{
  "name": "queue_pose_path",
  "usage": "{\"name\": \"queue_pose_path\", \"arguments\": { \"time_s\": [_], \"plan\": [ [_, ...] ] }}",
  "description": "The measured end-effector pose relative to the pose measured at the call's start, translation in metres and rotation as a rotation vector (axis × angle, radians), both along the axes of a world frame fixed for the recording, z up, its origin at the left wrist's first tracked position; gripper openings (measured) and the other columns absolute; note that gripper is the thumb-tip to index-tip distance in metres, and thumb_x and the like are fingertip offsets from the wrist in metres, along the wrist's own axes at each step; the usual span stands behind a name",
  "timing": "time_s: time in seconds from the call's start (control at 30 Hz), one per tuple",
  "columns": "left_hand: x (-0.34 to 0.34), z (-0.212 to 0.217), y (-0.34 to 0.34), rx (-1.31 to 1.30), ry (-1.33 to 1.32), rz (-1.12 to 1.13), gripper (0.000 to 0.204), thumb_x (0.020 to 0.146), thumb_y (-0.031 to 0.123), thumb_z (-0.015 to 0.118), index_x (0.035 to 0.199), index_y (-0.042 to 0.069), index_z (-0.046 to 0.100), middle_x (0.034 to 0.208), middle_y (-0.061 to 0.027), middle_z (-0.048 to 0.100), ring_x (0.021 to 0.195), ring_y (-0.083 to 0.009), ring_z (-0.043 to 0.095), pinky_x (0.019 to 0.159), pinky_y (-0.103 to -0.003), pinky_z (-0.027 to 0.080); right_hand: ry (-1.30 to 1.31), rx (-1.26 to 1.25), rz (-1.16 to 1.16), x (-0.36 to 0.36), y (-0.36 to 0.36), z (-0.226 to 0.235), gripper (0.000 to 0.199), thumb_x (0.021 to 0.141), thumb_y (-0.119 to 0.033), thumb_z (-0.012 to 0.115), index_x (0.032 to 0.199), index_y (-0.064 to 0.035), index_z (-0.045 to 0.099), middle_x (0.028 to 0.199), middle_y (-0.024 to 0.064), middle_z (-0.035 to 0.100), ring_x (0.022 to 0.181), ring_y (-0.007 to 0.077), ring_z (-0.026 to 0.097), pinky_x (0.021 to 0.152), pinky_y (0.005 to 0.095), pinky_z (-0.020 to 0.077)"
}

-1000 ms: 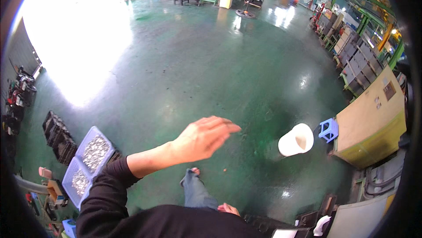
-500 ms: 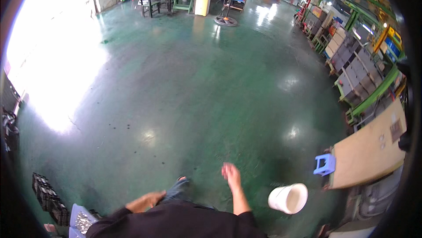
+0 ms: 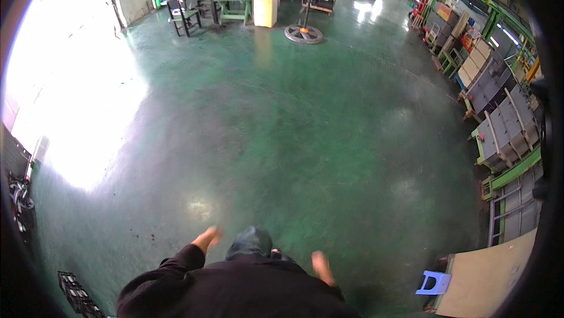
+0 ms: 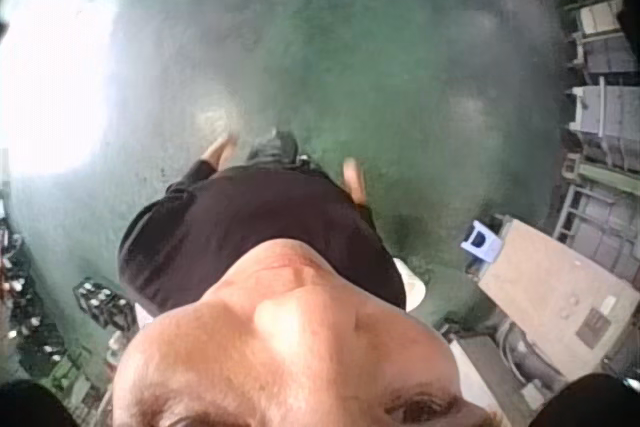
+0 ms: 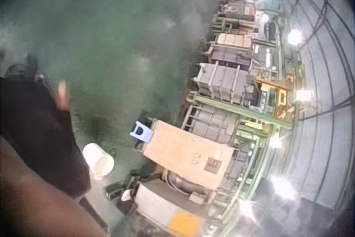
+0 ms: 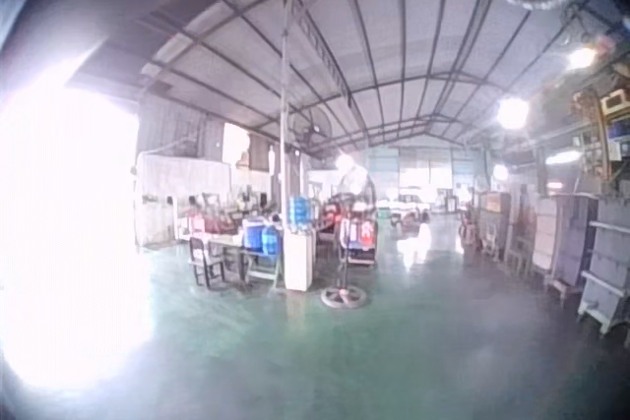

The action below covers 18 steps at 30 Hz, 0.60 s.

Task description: The person sits on the floor and wipes the inside of black plastic crates with a cloth. They place white paper sheets into the crates and stack them. Later, they walk to a table, pick up a green basket filled with black parts, and hand it to another person.

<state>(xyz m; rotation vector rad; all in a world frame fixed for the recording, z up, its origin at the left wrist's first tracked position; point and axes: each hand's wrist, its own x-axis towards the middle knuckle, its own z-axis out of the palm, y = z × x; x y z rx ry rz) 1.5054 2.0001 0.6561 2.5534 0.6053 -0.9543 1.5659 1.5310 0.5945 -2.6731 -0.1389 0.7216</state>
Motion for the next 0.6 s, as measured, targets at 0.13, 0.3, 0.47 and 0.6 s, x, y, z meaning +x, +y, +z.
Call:
{"name": "queue_pose_path", "arguments": {
  "time_s": [0.13, 0.3, 0.47, 0.6],
  "plan": [
    [0.026, -0.086, 0.008, -0.263, 0.405, 0.038, 0.056, 0.086, 0.043, 0.053, 0.127, 0.006, 0.042, 0.121, -0.0173, 0.048, 0.110, -0.0266, 0.048, 0.090, -0.041, 0.040, -0.423, 0.985, 0.010, 0.405, 0.138, 0.111, 0.024, 0.091, -0.019, 0.054, 0.109, -0.0051, 0.060, 0.086, 0.0046, 0.066, 0.076, 0.0122, 0.060, 0.070, 0.0262, 0.0477],
    [0.315, -0.099, 0.065, -0.280, 0.528, -0.021, 0.075, 0.081, 0.048, 0.059, 0.136, 0.006, 0.031, 0.134, -0.0192, 0.037, 0.122, -0.0300, 0.038, 0.099, -0.044, 0.034, -0.294, 1.131, -0.146, 0.703, 0.171, 0.152, 0.021, 0.093, -0.021, 0.053, 0.104, -0.0051, 0.062, 0.084, 0.0066, 0.066, 0.075, 0.0120, 0.061, 0.066, 0.0246, 0.0478],
    [0.807, -0.005, 0.082, -0.481, 0.181, -0.324, 0.087, 0.078, 0.050, 0.063, 0.143, 0.009, 0.022, 0.145, -0.0189, 0.029, 0.131, -0.0331, 0.033, 0.105, -0.046, 0.030, 0.312, 0.152, -0.124, 0.799, 0.054, 0.025, 0.029, 0.091, -0.025, 0.045, 0.071, -0.0056, 0.053, 0.061, 0.0055, 0.054, 0.053, 0.0189, 0.053, 0.049, 0.0306, 0.0430],
    [1.147, 0.088, 0.058, -0.638, -0.097, -0.453, 0.069, 0.085, 0.040, 0.060, 0.141, 0.011, 0.030, 0.138, -0.0161, 0.041, 0.125, -0.0299, 0.041, 0.099, -0.045, 0.038, 0.637, -0.036, -0.164, 0.895, -0.049, -0.076, 0.026, 0.089, -0.021, 0.046, 0.072, -0.0049, 0.059, 0.068, 0.0083, 0.059, 0.060, 0.0218, 0.057, 0.055, 0.0352, 0.0453]
  ]
}}
